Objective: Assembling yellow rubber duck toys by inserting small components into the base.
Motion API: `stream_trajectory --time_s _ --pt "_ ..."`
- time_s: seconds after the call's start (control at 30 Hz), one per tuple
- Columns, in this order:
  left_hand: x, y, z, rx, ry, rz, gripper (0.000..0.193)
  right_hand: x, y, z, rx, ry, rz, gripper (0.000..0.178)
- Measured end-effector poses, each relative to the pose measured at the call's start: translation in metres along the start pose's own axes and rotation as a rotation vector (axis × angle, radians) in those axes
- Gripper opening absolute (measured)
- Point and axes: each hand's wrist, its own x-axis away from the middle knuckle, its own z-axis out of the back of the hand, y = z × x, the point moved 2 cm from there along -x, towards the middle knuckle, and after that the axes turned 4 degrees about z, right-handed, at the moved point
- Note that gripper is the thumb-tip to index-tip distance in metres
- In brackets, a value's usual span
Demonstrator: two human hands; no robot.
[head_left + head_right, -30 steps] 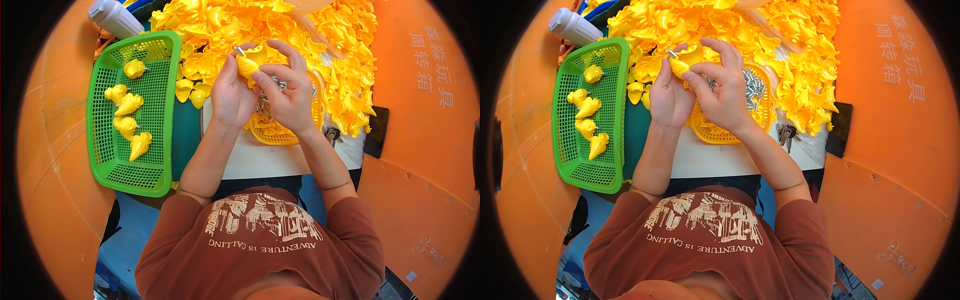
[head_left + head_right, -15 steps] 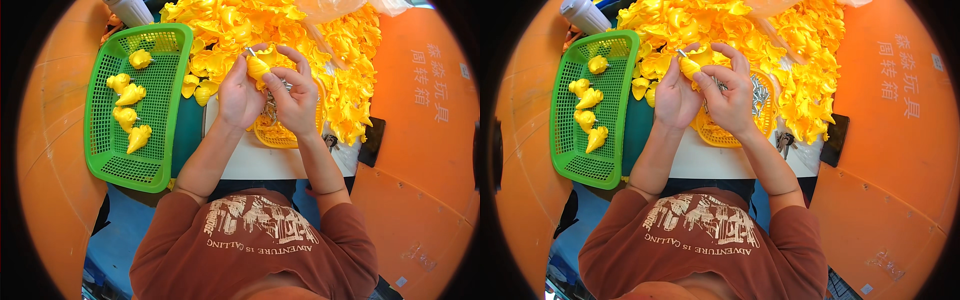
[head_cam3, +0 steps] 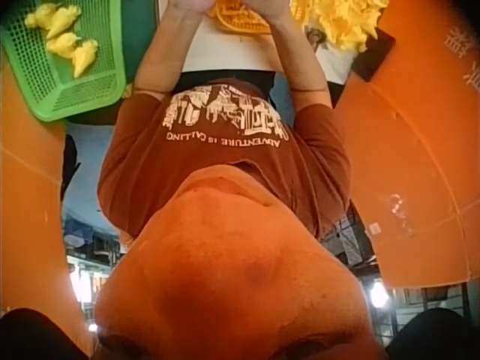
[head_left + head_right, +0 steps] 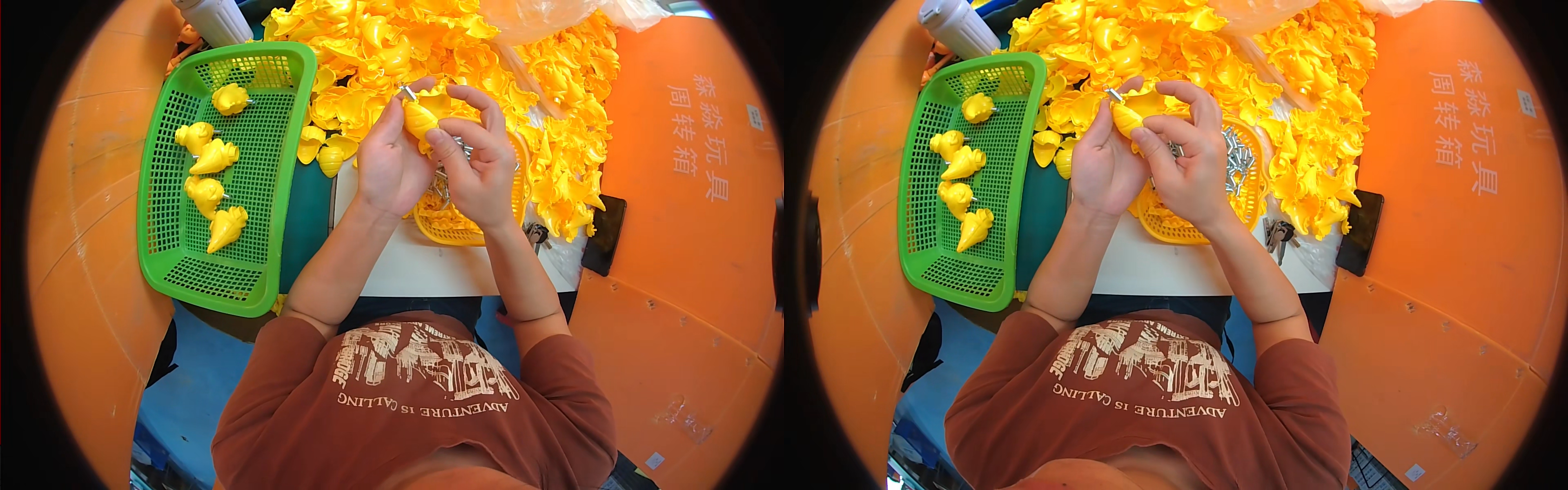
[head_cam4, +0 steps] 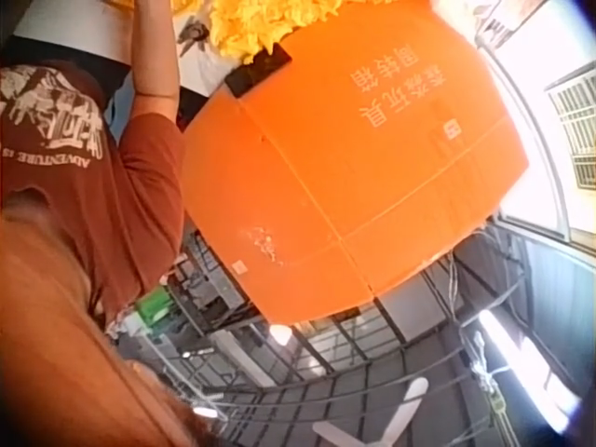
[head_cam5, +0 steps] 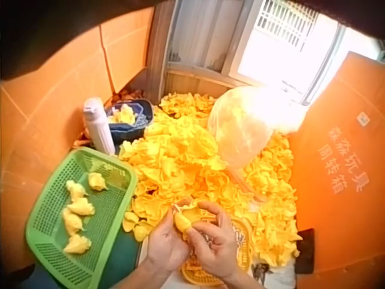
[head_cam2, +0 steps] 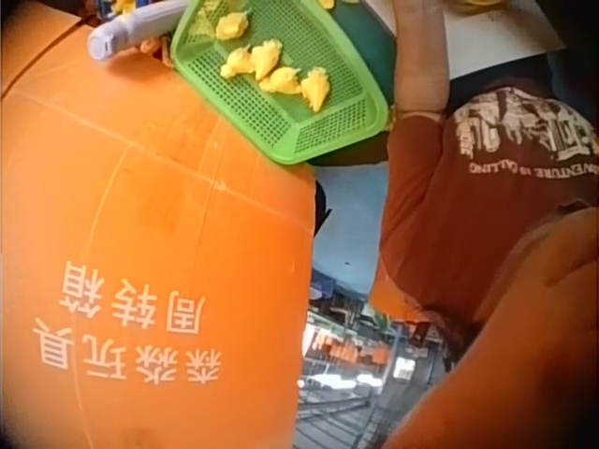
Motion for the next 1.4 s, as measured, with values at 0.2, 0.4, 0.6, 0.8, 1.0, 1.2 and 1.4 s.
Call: stream_trajectory --time_s 0.2,0.4,0.6,0.8,1.0,1.2,1.4 --pt "0.000 0.001 0.003 0.051 -0.050 0.048 0.040 -0.001 -0.006 0.003 0.138 -0.083 0.117 0.009" --pt "0.002 -0.005 -0.004 -0.025 -0.031 -0.053 0.039 0.000 -0.006 0.000 0.161 -0.059 0.086 0.011" --pt "-0.002 0.006 0.007 -0.306 0.091 -0.272 0.031 -0.017 -0.011 -0.011 0.298 -0.054 0.128 0.015" --pt "-0.007 0.041 0.009 -0.262 0.108 -0.467 0.032 -0.090 0.034 -0.030 0.291 -0.215 0.119 0.023" --pt "-0.010 0.032 0.023 -0.260 0.260 -0.526 0.029 -0.115 0.062 -0.080 0.642 -0.599 0.096 0.032" --pt "-0.005 0.024 0.013 -0.268 0.296 -0.497 0.029 -0.105 0.050 -0.016 -0.294 -0.375 -0.292 0.029" --pt "-0.006 0.008 0.002 -0.185 0.109 -0.337 0.033 -0.033 0.021 0.031 -0.572 -0.241 -0.402 0.059"
